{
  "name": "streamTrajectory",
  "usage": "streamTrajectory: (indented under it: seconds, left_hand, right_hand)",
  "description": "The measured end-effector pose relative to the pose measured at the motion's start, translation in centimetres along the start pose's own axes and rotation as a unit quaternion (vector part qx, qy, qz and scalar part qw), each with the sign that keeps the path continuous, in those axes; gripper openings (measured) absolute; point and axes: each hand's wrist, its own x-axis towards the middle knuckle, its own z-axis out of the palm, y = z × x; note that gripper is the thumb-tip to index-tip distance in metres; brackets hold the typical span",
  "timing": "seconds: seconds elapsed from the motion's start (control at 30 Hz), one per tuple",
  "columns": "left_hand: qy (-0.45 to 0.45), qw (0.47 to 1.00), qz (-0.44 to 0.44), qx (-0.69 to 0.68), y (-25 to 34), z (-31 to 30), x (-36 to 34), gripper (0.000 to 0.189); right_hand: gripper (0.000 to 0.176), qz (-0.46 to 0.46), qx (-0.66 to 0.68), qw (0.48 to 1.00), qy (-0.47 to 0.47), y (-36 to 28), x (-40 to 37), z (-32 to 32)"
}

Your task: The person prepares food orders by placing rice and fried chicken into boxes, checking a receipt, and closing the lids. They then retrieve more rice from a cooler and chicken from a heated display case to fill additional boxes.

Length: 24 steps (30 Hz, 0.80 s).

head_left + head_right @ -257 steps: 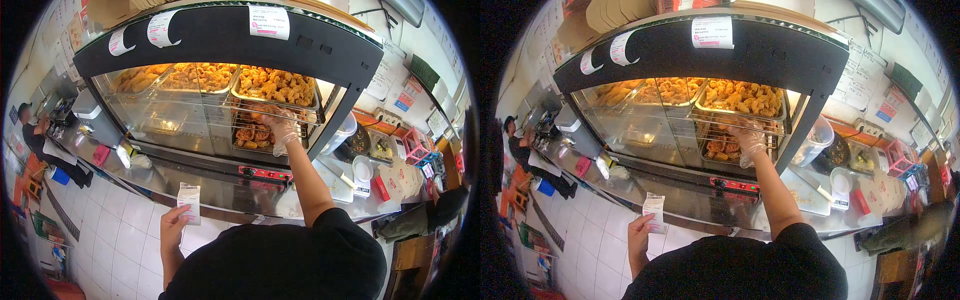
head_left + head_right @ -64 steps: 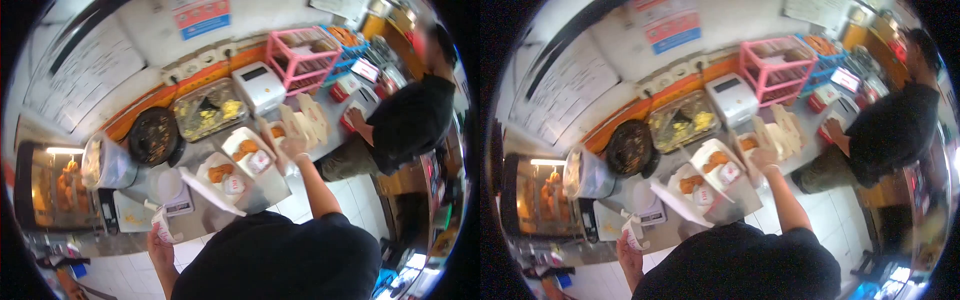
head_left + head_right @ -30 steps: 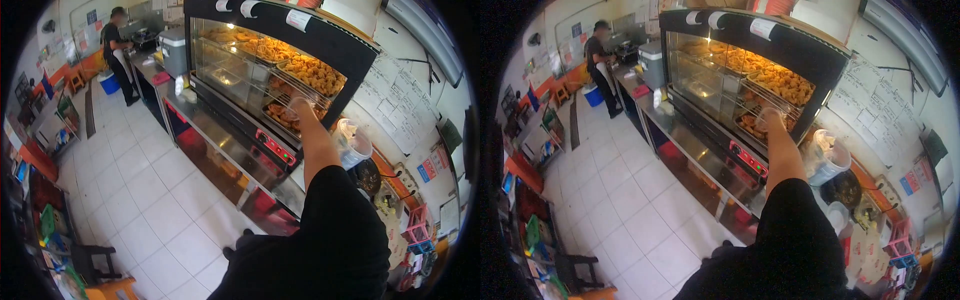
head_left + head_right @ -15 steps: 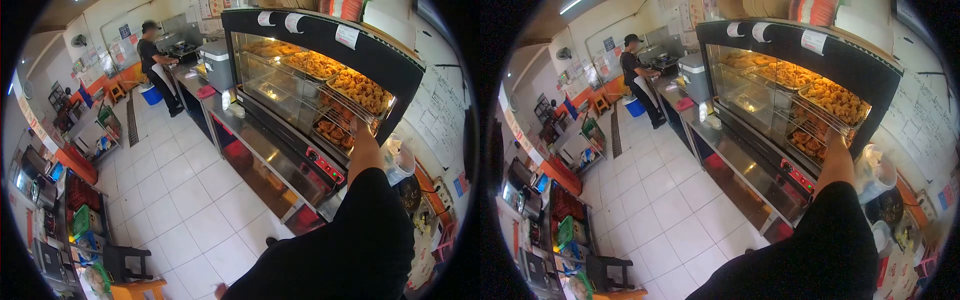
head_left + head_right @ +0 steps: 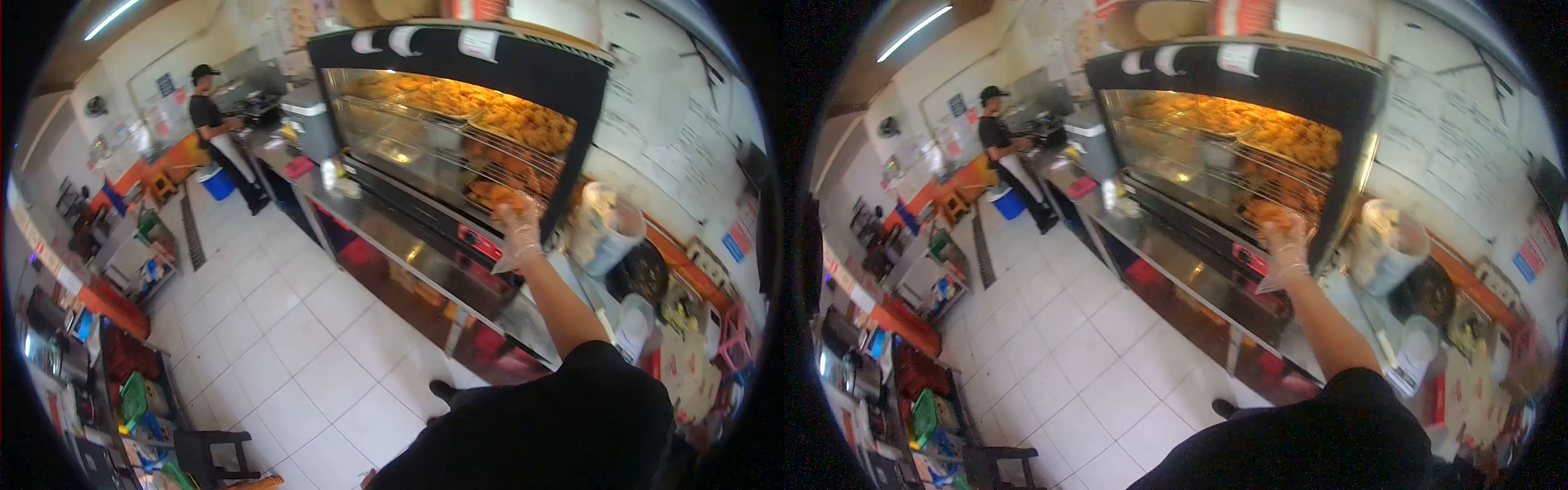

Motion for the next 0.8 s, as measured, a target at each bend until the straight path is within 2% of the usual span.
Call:
streamTrajectory:
  seconds: [0.03, 0.07, 0.13, 0.17, 0.2, 0.23, 0.27, 0.33, 0.47, 0.53, 0.6, 0.67, 0.73, 0.8]
  left_hand:
    - [-0.028, 1.000, 0.009, -0.005, -0.5, 0.7, -0.4, 0.030]
    - [-0.056, 0.998, 0.023, -0.010, -1.1, 1.3, -0.4, 0.030]
    - [-0.111, 0.992, 0.045, -0.037, -2.5, 2.2, 0.2, 0.029]
    - [-0.141, 0.987, 0.059, -0.058, -3.1, 2.2, 0.9, 0.029]
    - [-0.162, 0.983, 0.061, -0.067, -3.7, 2.2, 1.4, 0.029]
    - [-0.145, 0.976, 0.142, 0.082, -3.0, 1.2, 2.0, 0.030]
    - [-0.130, 0.975, 0.136, 0.123, -2.4, 0.9, 1.9, 0.030]
    - [-0.111, 0.976, 0.114, 0.151, -0.8, 0.7, 1.7, 0.031]
    - [-0.110, 0.964, 0.136, 0.199, 2.8, 1.9, 0.7, 0.032]
    - [-0.119, 0.953, 0.161, 0.227, 5.1, 4.0, -0.4, 0.032]
    - [-0.131, 0.940, 0.188, 0.253, 7.4, 7.7, -2.5, 0.033]
    - [-0.152, 0.921, 0.226, 0.278, 9.9, 12.9, -5.3, 0.033]
    - [-0.179, 0.897, 0.266, 0.304, 12.2, 18.5, -9.3, 0.034]
    - [-0.211, 0.868, 0.310, 0.325, 14.5, 23.6, -14.1, 0.034]
  right_hand:
    - [0.051, 0.103, 0.136, 0.985, -0.037, -3.0, -3.0, 0.8]
    - [0.053, 0.157, 0.212, 0.963, -0.059, -4.6, -4.6, 0.2]
    - [0.052, 0.209, 0.231, 0.941, -0.132, -8.2, -7.2, -2.1]
    - [0.052, 0.204, 0.228, 0.945, -0.115, -9.8, -8.1, -3.3]
    - [0.052, 0.202, 0.279, 0.923, -0.170, -11.4, -8.8, -4.7]
    - [0.052, 0.197, 0.327, 0.897, -0.225, -12.8, -9.4, -6.2]
    - [0.052, 0.186, 0.326, 0.902, -0.211, -14.2, -9.8, -7.9]
    - [0.055, 0.171, 0.389, 0.859, -0.286, -16.8, -10.8, -11.8]
    - [0.058, 0.168, 0.353, 0.897, -0.206, -20.6, -14.0, -22.3]
    - [0.059, 0.143, 0.374, 0.899, -0.181, -23.2, -16.1, -27.8]
    - [0.053, 0.128, 0.327, 0.916, -0.193, -25.8, -18.1, -34.5]
    - [0.048, 0.085, 0.273, 0.951, -0.118, -28.5, -21.0, -41.5]
    - [0.044, 0.070, 0.055, 0.996, 0.001, -31.3, -24.4, -49.4]
    - [0.041, 0.052, 0.004, 0.997, 0.054, -32.8, -27.3, -59.2]
